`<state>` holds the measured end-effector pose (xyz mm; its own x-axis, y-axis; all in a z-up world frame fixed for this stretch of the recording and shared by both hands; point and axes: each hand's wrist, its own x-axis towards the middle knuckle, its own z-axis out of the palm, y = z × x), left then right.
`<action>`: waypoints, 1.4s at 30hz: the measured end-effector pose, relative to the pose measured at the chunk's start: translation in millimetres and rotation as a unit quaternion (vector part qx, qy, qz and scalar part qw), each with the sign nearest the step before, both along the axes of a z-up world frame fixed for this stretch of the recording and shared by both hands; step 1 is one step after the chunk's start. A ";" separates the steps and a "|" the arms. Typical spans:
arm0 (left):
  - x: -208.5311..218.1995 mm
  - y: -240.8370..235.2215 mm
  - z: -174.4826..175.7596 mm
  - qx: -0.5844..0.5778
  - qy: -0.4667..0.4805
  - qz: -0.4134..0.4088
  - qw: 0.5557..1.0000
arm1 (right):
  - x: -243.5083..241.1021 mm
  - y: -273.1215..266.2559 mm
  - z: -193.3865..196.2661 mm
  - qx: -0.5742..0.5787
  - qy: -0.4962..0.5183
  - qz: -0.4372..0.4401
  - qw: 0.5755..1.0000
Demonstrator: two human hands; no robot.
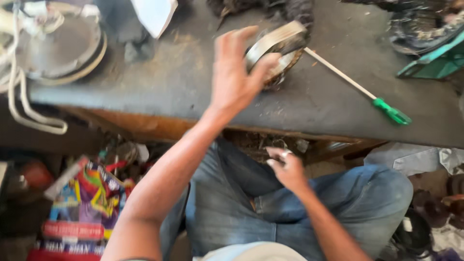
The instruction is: The person uses a screwdriver and pliers to scrape and remove material from the slots of a cylindrical electrical component. They repeatedly rotate the component and switch between tools to clean the interior surfaces.
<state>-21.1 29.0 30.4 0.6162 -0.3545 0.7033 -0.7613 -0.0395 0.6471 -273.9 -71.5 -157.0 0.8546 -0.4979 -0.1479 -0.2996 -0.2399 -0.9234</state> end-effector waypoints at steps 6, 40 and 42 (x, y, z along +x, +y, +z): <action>52.8 18.2 9.5 0.008 0.053 0.013 0.998 | -16.9 -59.9 128.8 0.003 -0.013 0.029 1.000; 138.3 -90.9 9.7 -0.018 0.064 -0.346 0.936 | 267.7 -426.2 227.2 -0.542 0.470 0.102 0.689; 137.8 -89.3 9.6 0.003 0.074 -0.414 0.907 | 271.9 -433.4 209.9 -0.555 0.508 0.127 0.647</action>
